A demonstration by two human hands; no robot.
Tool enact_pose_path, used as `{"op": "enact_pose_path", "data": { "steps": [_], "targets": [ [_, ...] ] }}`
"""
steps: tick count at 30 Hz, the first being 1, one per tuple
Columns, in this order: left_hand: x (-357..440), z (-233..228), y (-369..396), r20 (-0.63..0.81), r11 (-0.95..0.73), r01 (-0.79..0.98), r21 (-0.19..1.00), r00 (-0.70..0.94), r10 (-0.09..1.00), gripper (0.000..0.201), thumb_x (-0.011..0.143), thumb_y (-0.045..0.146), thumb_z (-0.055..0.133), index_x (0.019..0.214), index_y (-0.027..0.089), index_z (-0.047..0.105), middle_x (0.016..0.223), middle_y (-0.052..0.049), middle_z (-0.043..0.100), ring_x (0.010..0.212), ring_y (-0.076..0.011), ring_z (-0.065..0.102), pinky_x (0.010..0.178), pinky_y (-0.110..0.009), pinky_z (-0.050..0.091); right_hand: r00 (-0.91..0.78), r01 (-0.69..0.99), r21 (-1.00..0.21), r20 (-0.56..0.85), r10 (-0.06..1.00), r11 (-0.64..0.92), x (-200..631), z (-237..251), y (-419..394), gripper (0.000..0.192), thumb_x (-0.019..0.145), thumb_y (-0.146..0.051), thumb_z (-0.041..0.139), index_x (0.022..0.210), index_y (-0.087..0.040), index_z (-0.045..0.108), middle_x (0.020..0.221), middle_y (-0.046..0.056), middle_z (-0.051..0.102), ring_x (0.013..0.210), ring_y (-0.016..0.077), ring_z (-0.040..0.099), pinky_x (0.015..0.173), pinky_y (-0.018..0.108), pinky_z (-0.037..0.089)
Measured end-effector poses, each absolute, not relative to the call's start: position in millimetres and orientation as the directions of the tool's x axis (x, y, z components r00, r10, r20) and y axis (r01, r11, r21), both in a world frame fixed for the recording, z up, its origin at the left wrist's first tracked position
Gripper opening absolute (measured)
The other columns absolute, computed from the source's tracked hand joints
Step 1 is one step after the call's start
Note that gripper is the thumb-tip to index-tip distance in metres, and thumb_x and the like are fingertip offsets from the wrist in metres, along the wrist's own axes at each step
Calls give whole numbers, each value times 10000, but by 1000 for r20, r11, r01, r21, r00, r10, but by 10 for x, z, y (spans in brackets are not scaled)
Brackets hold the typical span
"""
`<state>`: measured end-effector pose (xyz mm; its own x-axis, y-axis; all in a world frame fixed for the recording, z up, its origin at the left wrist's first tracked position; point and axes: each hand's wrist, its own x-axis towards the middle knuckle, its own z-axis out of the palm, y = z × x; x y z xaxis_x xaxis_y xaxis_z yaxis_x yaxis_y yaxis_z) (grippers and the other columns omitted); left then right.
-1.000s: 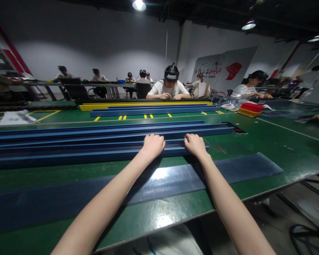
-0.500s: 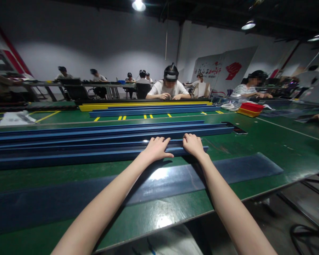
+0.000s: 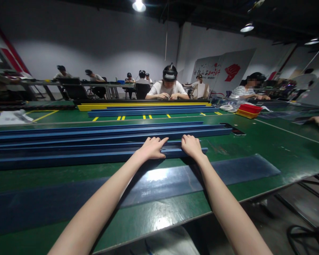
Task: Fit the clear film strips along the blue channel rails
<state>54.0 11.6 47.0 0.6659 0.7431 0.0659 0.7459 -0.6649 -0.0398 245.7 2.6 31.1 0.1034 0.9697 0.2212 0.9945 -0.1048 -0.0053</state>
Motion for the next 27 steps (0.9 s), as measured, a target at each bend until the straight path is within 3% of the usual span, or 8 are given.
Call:
{"op": "enact_pose_path", "data": {
  "steps": [16,27],
  "targets": [
    [565,576,98,-20,-672,736,-80,673,739,832,649,499,591,1363,248,246,1163,-125,514,1075,-302,474,915,-443,318,97,995,-7,209,973,-98,2443,339,-21,341,890,-245,230,974,-166,551,1022,105,602,965,228,522,785,332,348],
    [568,588,50,-45,-670,741,-47,668,742,748,697,459,552,1351,239,263,1204,-132,475,1101,-302,439,874,-402,357,45,999,0,179,983,-46,2475,386,-59,362,901,-268,217,996,-169,552,1045,116,590,971,229,516,781,331,345]
  ]
}}
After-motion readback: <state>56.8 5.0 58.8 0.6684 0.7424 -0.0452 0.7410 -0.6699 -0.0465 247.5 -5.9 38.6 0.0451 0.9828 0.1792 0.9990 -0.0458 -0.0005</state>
